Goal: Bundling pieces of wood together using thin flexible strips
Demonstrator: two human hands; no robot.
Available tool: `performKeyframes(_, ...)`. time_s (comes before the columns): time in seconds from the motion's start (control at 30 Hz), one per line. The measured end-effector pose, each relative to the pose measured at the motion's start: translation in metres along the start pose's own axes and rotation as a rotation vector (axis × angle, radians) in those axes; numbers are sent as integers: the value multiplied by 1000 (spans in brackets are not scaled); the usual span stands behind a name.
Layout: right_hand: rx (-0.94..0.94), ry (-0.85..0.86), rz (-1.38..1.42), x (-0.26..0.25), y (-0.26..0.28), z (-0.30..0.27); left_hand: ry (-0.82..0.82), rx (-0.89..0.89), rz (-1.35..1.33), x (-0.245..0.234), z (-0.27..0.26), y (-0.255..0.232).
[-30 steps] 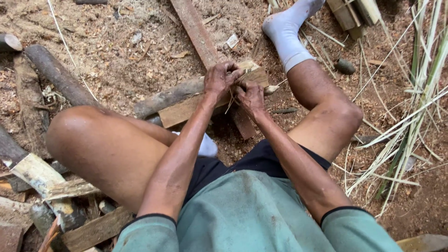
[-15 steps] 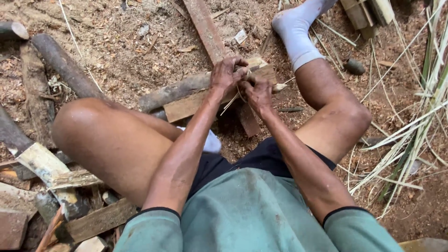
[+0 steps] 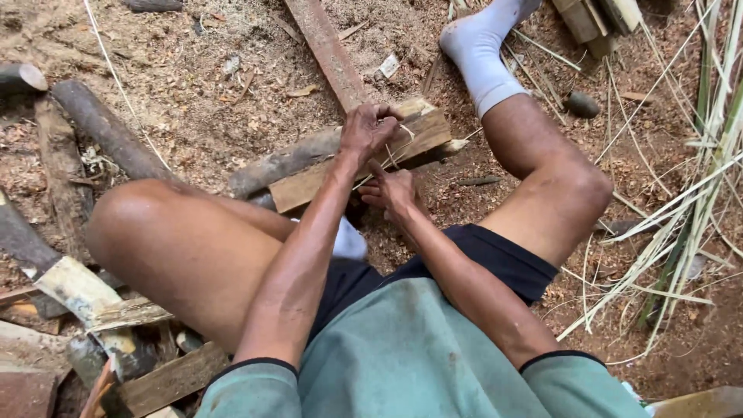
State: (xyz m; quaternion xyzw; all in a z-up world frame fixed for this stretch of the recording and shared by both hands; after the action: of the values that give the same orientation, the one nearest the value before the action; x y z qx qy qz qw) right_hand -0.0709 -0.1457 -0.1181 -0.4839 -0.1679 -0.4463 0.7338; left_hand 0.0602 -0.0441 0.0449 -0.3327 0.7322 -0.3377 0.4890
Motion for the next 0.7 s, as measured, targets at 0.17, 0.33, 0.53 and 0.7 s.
performKeyframes(0.17,-1316,-1661,-887,73,-51,45,53,-21,-69,-22,-17,-32)
performKeyframes(0.33,-1282,-1863,-1120,93,-67,49,31,-41,-109,-13,-19,-20)
performKeyframes(0.53,-964,-1759,-1862,132,-96,74,72,46,-145,-13,-18,-14)
performKeyframes(0.7,-707,-1813,-2317,130,-115,81,72,53,3,55,10,59)
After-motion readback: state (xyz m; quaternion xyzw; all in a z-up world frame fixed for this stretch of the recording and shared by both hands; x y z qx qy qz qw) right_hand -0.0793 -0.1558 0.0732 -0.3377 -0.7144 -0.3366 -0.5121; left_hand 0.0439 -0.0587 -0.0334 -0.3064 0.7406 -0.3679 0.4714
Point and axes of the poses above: each hand's wrist, its own z-axis towards the middle knuckle, its own x-axis out of the palm, y = z × x, the point moved 7 cm from there along z, towards the middle knuckle, and after that the axes turned 9 degrees about z, right-handed, at the moved point
